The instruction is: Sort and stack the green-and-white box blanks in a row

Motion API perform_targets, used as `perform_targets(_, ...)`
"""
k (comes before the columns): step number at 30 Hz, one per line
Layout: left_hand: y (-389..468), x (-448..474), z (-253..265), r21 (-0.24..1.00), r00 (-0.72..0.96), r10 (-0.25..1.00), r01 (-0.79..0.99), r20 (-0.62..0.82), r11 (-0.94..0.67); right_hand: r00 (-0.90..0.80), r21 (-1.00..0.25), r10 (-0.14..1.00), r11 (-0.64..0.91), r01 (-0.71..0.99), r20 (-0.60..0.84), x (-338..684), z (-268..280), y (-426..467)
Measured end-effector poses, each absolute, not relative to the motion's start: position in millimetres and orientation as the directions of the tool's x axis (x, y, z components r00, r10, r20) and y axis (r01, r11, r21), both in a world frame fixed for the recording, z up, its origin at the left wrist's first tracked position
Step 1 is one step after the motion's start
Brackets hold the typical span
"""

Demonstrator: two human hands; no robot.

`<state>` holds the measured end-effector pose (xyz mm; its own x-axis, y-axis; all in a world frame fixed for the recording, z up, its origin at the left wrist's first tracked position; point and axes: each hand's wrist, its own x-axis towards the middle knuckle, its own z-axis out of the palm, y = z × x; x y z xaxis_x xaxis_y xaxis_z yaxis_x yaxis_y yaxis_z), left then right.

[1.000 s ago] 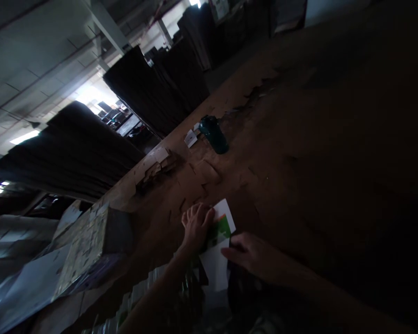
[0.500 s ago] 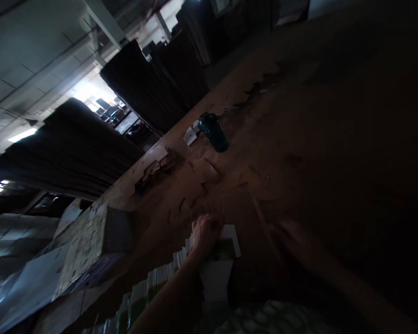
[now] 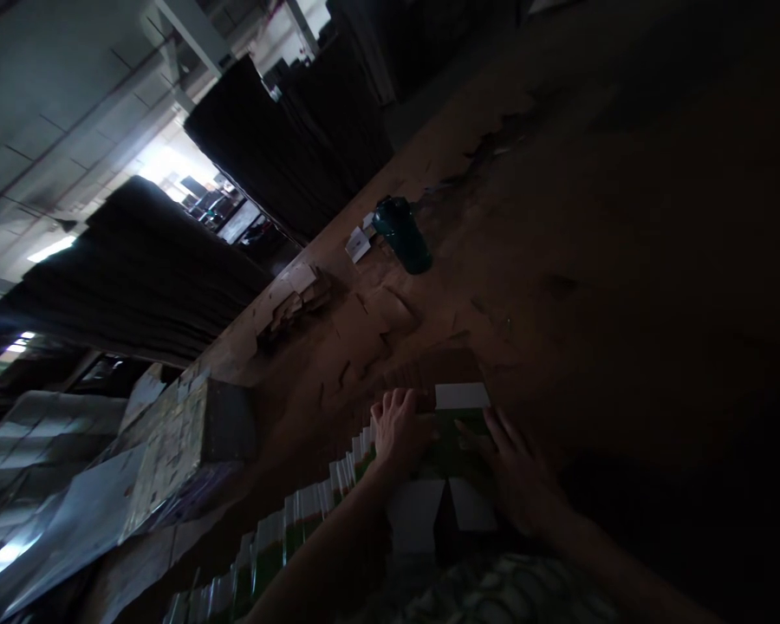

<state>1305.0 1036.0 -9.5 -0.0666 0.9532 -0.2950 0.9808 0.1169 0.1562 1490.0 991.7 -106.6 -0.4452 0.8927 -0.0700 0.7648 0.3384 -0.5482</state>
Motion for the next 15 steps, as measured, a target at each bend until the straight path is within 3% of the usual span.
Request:
perform_targets(4, 1036.6, 1311.4, -16.7, 0.169, 0.041, 0.955, 0.985, -0.294, 0.010, -0.484, -0.486, 0.864, 0.368, 0.793, -0.135, 1526.9, -99.3, 1011.3)
perform_targets(7, 1036.7, 1314.5, -20.8, 0.165, 0.045, 0.949, 0.986, -0.311, 0.008, -0.356, -0.379, 0.928, 0.292, 0.878, -0.110, 1581.5, -97.8, 1027.4)
perform_targets(9, 1037.1, 1315.7, -20.5, 0.170, 0.040, 0.949, 0.985, -0.312, 0.015, -0.249, -0.372, 0.961, 0.190, 0.909, -0.119, 1606.1, -86.0, 1036.0)
perform_targets(11, 1039.4, 1315.1, -15.9, 0.194, 0.030, 0.950, 0.980, -0.311, 0.032, -0.235, -0.488, 0.953, 0.116, 0.865, -0.190, 1605.0, -57.8, 1043.5)
perform_targets(13, 1044.4, 1311.6, -6.3, 0.270, 0.009, 0.949, 0.960, -0.316, 0.081, -0.343, -0.677, 0.906, 0.091, 0.730, -0.248, 1576.9, -16.7, 1048.6)
perform_targets(15, 1051.2, 1305.3, 6.6, 0.364, -0.034, 0.948, 0.919, -0.316, 0.154, -0.485, -0.837, 0.847, 0.093, 0.540, -0.219, 1534.8, 23.2, 1048.7)
